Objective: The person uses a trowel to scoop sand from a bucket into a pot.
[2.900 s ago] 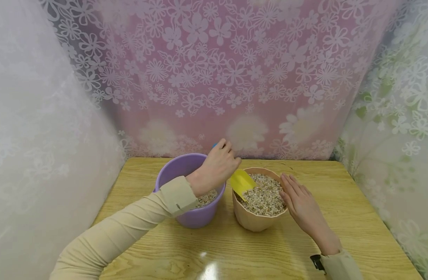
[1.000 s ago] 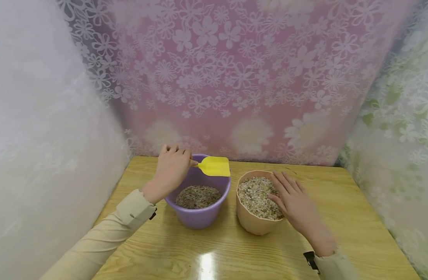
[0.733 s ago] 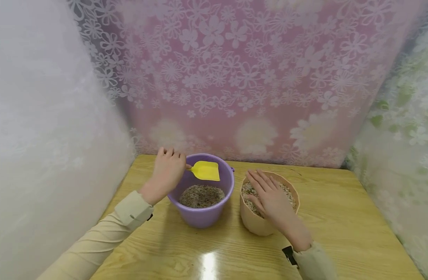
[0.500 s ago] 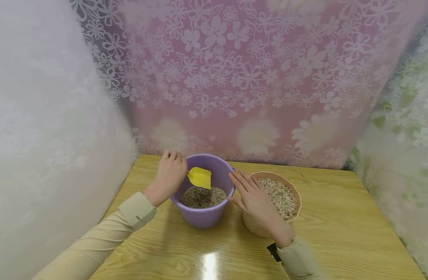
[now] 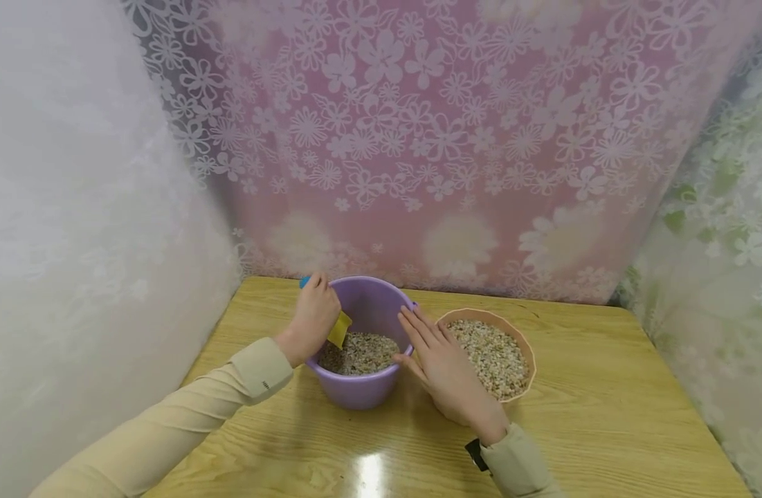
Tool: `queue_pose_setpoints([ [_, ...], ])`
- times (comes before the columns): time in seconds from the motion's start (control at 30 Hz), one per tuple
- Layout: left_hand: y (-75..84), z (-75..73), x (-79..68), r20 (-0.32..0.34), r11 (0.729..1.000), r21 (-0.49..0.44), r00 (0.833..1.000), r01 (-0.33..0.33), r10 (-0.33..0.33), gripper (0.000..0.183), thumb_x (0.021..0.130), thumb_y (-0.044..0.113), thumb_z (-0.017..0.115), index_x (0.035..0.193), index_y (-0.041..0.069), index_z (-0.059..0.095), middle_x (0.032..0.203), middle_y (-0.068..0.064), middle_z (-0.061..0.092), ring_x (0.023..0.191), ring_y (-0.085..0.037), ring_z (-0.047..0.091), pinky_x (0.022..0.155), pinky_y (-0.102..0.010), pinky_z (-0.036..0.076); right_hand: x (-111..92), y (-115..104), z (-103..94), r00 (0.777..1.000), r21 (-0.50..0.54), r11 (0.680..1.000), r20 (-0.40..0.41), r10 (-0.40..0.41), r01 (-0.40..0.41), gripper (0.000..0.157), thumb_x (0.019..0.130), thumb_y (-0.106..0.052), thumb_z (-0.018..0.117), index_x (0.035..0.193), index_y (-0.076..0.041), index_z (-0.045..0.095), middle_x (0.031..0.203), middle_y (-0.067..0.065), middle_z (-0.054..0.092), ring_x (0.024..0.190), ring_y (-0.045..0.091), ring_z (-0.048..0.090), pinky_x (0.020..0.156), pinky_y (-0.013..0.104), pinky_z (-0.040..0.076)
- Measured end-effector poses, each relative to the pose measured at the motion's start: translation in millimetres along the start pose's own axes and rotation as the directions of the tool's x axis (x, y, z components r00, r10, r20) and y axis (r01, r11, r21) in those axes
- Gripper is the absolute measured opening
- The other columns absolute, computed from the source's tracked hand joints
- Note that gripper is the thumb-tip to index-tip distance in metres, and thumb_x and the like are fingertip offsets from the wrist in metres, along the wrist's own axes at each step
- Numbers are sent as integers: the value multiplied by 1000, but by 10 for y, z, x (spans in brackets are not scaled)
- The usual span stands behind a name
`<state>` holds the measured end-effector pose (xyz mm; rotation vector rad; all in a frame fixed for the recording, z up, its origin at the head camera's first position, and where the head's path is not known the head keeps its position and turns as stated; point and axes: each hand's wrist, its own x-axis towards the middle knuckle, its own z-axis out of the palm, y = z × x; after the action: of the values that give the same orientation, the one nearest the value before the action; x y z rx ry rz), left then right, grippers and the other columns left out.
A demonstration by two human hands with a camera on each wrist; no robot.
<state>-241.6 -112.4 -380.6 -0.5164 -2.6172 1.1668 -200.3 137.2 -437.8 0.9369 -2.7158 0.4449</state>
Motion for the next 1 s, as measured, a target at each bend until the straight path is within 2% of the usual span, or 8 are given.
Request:
queue_pose_setpoints([
  [0.1,52,-34,8,45,995,91,998,-49,45,26,101,21,61,77,12,60,69,-1,50,76,-21,40,87,-37,30,-5,0,3,1000,6,1000,-23,-10,10,68,108,-51,34,161,-9,25,167,7,23,156,25,15,120,56,21],
  [0.2,107,-59,11,91,984,146,992,-104,91,22,101,31,61,97,11,69,86,-2,64,85,-22,51,92,-38,32,-3,0,3,999,13,1000,-34,-11,11,68,108,-50,35,161,-9,25,167,7,24,155,27,18,120,55,21],
  [0.3,164,-42,21,124,977,151,983,-151,133,30,103,35,57,118,12,71,105,-3,71,96,-24,57,97,-40,32,-1,4,7,1000,15,1000,-26,-2,2,69,108,-51,36,161,-9,24,168,6,22,155,25,16,120,55,21],
  [0.37,204,0,31,129,979,128,981,-159,142,31,104,33,55,121,14,71,109,-2,72,98,-25,58,98,-41,31,-1,5,9,1000,14,1000,-19,1,-1,69,108,-51,36,162,-10,22,168,6,20,155,24,14,120,55,21],
  [0.6,270,139,55,142,978,117,977,-175,157,26,102,34,59,111,13,71,92,-3,68,85,-25,52,89,-40,32,-4,22,19,1000,4,1000,-13,0,0,70,107,-52,37,161,-9,23,168,6,19,156,22,11,119,55,22],
  [0.8,290,224,94,93,991,67,990,-115,109,24,101,29,60,96,8,69,84,-4,68,81,-25,49,84,-37,32,7,23,47,1000,4,1000,-27,-15,15,70,108,-51,37,161,-8,24,168,8,22,155,27,18,119,55,24],
  [1.0,302,256,128,73,996,1,993,-90,89,22,101,27,60,99,9,71,81,-2,66,79,-22,43,88,-37,30,15,25,48,1000,14,1000,-17,-14,14,69,108,-50,38,161,-7,24,168,8,20,155,28,18,119,54,24],
])
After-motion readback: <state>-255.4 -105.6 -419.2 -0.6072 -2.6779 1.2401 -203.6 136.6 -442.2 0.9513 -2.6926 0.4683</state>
